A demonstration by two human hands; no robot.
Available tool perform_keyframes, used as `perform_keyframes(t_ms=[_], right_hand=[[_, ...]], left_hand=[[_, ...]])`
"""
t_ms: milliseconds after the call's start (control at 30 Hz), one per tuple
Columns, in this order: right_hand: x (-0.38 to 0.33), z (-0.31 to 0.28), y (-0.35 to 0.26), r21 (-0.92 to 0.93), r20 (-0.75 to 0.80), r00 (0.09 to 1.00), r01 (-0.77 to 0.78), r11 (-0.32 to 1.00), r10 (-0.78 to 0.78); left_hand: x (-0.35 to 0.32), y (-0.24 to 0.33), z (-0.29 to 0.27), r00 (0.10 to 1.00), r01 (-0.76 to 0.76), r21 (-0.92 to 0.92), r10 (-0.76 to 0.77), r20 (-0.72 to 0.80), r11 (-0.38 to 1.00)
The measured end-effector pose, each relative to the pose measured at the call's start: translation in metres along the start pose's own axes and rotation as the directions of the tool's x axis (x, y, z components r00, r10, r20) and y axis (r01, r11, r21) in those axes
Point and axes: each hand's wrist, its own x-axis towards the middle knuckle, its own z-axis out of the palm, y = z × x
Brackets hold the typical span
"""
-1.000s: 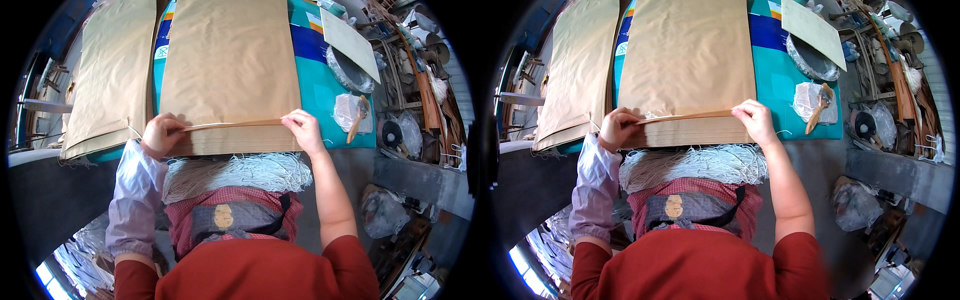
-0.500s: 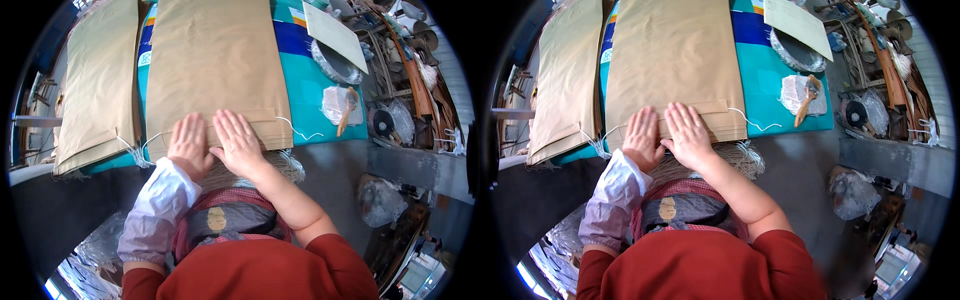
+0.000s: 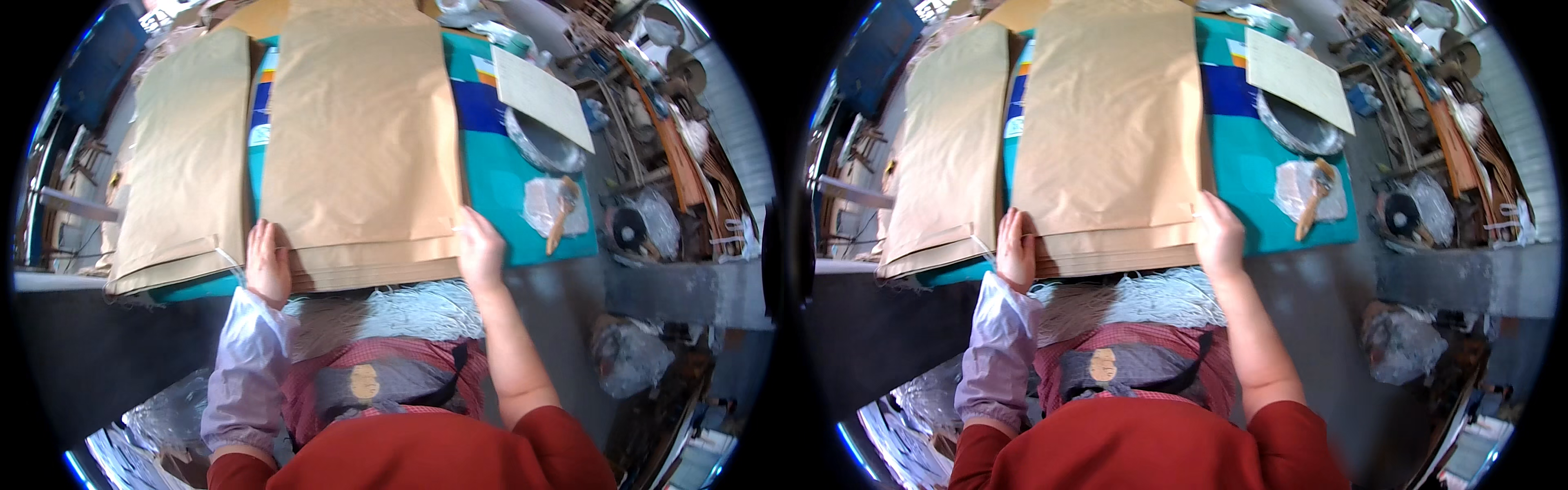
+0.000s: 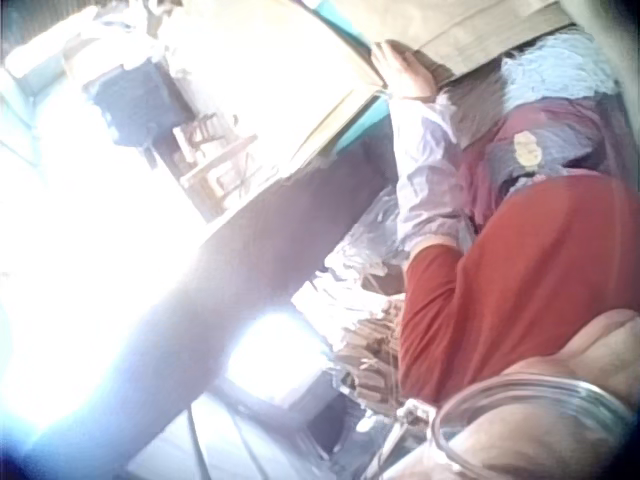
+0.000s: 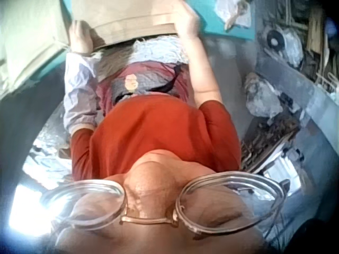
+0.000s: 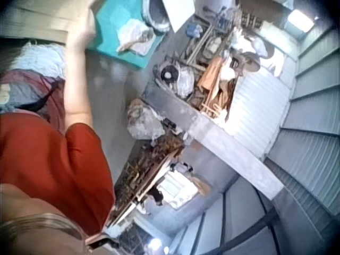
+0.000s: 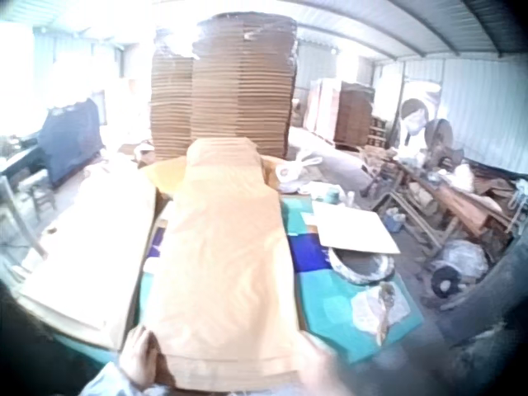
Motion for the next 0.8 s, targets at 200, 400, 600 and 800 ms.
perform_keyframes(t_ms=[200, 400, 600, 800], right_hand=[[0.004, -0.078, 0.026, 0.657, 0.684, 0.644, -0.748, 0.094, 0.342], [-0.012, -0.012, 0.000, 0.415, 0.238, 0.918, -0.392, 0.821, 0.318], [0.030, 0.060, -0.101, 0.654, 0.294, 0.951, -0.271, 0.706, 0.093], [0.066, 0.171, -0.193, 0.724, 0.584, 0.807, -0.471, 0.505, -0.085]], left_hand=[[-0.006, 0.036, -0.044, 0.888, 0.450, -0.569, -0.413, 0.201, 0.689], [-0.015, 0.040, -0.060, 0.969, 0.081, -0.262, -0.138, -0.206, 0.962], [-0.031, -0.054, -0.145, 0.816, 0.238, -0.471, -0.438, -0.378, 0.849], [-0.023, -0.223, -0.227, 0.744, 0.588, 0.201, -0.426, -0.515, 0.783]])
